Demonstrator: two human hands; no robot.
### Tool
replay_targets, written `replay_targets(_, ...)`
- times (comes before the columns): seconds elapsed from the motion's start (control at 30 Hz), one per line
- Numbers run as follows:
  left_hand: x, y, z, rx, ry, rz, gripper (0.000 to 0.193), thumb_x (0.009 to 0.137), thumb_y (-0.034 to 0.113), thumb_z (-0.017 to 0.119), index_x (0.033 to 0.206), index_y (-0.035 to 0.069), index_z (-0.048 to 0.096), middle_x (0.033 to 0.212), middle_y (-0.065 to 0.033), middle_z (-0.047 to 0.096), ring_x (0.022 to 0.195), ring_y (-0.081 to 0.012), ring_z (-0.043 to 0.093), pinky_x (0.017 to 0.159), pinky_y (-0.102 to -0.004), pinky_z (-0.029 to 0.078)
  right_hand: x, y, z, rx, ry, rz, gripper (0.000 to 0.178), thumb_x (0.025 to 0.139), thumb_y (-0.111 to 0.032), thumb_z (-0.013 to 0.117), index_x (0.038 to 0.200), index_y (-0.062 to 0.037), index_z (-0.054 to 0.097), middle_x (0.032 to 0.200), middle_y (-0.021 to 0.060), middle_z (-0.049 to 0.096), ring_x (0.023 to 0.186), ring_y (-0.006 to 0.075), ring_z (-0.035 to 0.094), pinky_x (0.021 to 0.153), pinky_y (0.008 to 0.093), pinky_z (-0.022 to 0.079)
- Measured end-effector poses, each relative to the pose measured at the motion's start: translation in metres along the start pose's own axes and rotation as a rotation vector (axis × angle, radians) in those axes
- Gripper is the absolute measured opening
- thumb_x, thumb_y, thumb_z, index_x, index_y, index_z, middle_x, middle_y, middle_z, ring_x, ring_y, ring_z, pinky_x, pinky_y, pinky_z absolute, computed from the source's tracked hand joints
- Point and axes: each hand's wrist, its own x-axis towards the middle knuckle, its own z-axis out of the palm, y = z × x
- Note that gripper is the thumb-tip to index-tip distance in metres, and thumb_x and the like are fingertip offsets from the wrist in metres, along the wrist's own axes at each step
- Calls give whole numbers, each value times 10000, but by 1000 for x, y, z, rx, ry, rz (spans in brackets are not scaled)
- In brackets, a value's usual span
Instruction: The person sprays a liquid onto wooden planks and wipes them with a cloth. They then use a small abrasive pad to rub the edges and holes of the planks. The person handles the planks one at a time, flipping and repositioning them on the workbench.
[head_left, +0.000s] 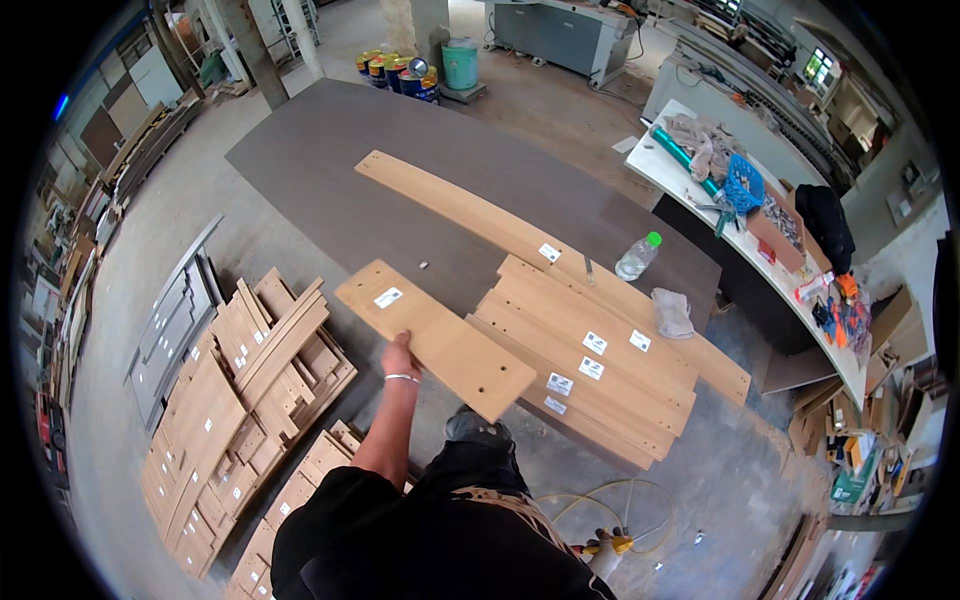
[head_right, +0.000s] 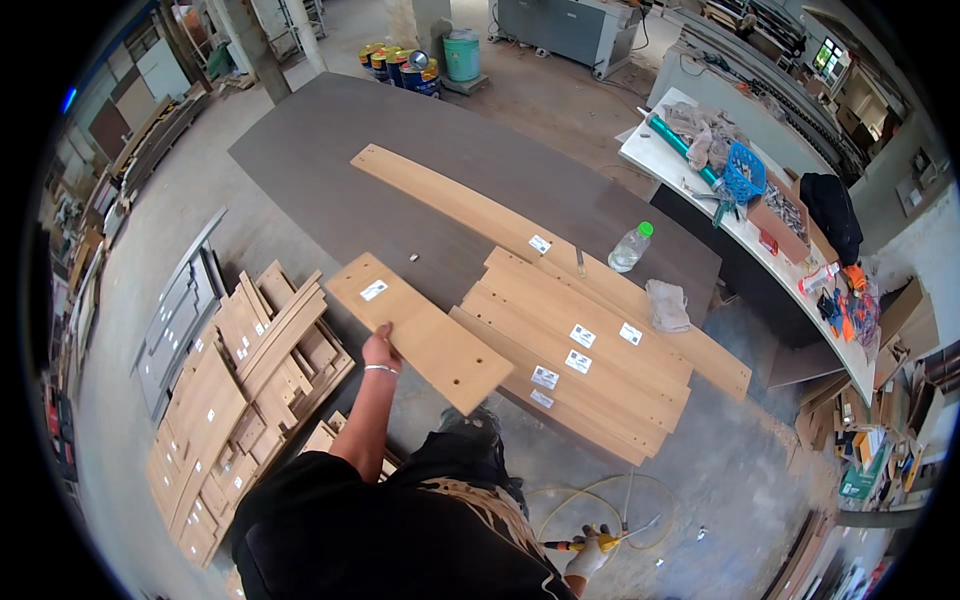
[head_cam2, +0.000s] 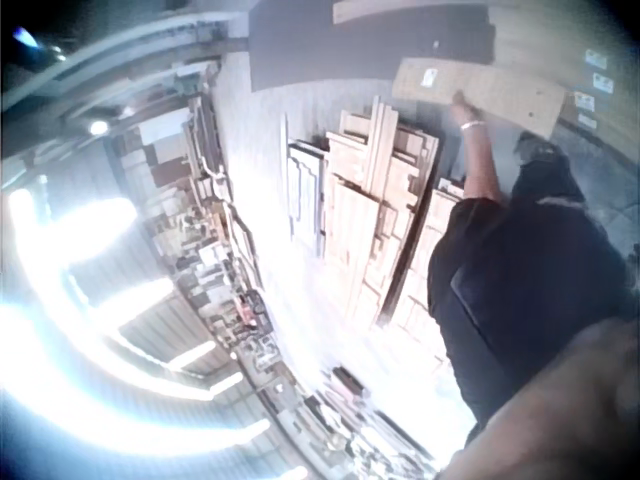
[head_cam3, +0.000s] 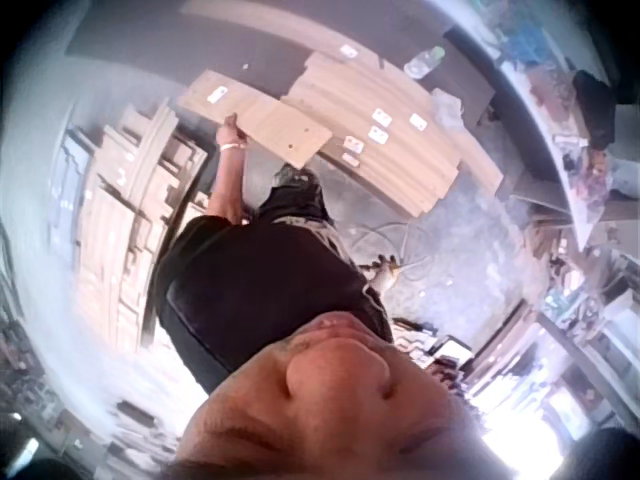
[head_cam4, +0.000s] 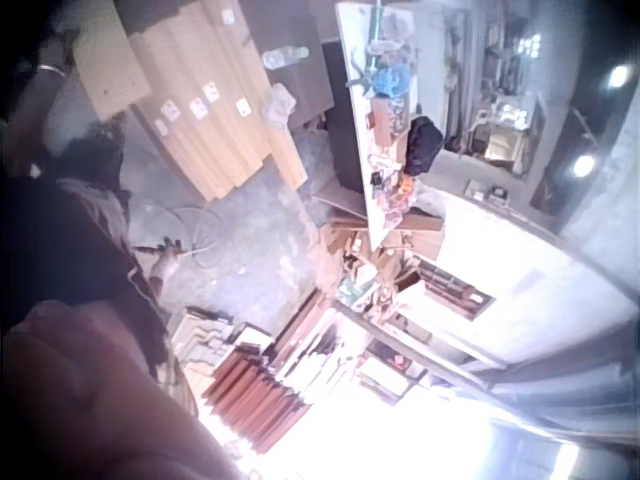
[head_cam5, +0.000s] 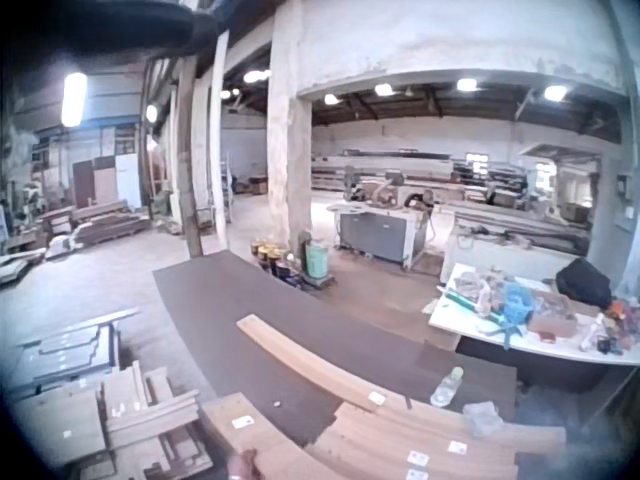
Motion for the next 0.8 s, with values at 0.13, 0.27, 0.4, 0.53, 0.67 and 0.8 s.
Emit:
replay_targets(0.13,94,50,-34,113,158,165,270,932,-1,590,1175,-118,574,1123,-212,693,976,-371,724,840,-475,616,7,17,1,171,200,13,454,922,15,607,1357,-50,494,945,176,679,582,195,564,511,300,469)
replay_targets(0.27,187,75,-27,95,164,179,288,936,13,598,1197,-100,559,1145,-210,679,1014,-380,710,870,-493,604,-3,34,39,127,394,63,489,869,51,608,1335,-57,508,879,128,632,588,188,552,519,317,475)
replay_targets(0.4,283,101,-31,129,114,94,341,957,80,619,1261,-61,560,1170,-183,674,1048,-362,689,923,-503,576,-32,40,131,3,317,110,452,869,72,642,1297,-40,546,954,116,648,634,206,598,559,327,517)
replay_targets(0.53,349,117,-42,263,99,34,361,987,189,624,1276,-21,567,1149,-163,688,997,-345,706,847,-497,601,-46,42,219,-121,138,80,453,885,92,619,1320,-13,547,995,118,653,687,189,621,622,311,545)
replay_targets(0.67,327,97,-19,765,191,-357,447,985,348,632,1248,-13,606,1090,-189,720,988,-345,722,792,-523,608,-65,19,247,-148,129,-12,474,883,115,582,1340,-4,537,1009,119,650,734,172,626,693,301,551)
replay_targets(0.8,328,130,29,1543,37,-617,491,974,443,590,1179,4,675,1099,-221,740,1075,-357,719,849,-503,600,-85,37,258,-62,132,-4,511,838,155,532,1328,7,542,1003,125,645,747,171,621,704,298,544)
